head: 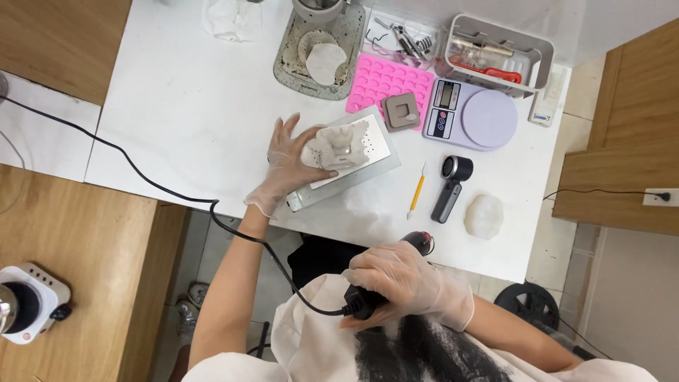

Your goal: Use a heat gun to melt and shape wax pieces on a sculpture.

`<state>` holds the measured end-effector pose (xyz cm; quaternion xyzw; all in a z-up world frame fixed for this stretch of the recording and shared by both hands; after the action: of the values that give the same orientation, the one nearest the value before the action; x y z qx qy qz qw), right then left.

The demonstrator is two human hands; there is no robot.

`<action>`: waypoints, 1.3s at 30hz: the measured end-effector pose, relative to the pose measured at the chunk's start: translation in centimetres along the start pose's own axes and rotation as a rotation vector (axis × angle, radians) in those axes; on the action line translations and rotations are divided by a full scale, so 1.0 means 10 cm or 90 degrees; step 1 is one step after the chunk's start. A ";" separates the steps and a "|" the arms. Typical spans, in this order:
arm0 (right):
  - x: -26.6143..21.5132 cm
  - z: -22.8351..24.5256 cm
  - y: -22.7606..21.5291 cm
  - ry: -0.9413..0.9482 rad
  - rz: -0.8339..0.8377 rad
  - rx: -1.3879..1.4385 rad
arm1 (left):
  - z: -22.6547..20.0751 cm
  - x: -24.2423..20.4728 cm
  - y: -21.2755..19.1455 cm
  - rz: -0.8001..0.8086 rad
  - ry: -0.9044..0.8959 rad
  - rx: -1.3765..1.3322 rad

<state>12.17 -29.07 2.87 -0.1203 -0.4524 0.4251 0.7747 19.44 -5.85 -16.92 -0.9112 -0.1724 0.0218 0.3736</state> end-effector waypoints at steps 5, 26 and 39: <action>0.08 0.02 0.28 0.015 -0.007 0.029 | 0.08 0.15 0.07 0.055 0.064 -0.010; 1.50 -0.56 2.64 -0.027 -0.023 -0.065 | 1.06 -1.25 -0.64 0.003 0.131 0.230; 1.07 -1.96 3.90 -0.019 0.414 -0.223 | 1.84 -1.61 -0.46 -0.049 -0.443 -0.134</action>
<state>8.95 6.82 -23.97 -0.3819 -0.4678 0.5670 0.5602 -0.19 4.28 -28.45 -0.8755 -0.3245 0.2987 0.1974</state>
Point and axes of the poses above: each hand's wrist, its own x-axis towards the middle knuckle, its own y-axis out of the palm, z = x × y, the point moved 7 cm from there along x, towards the middle knuckle, and after that the axes turned 9 degrees about -z, right-handed, at the moved point
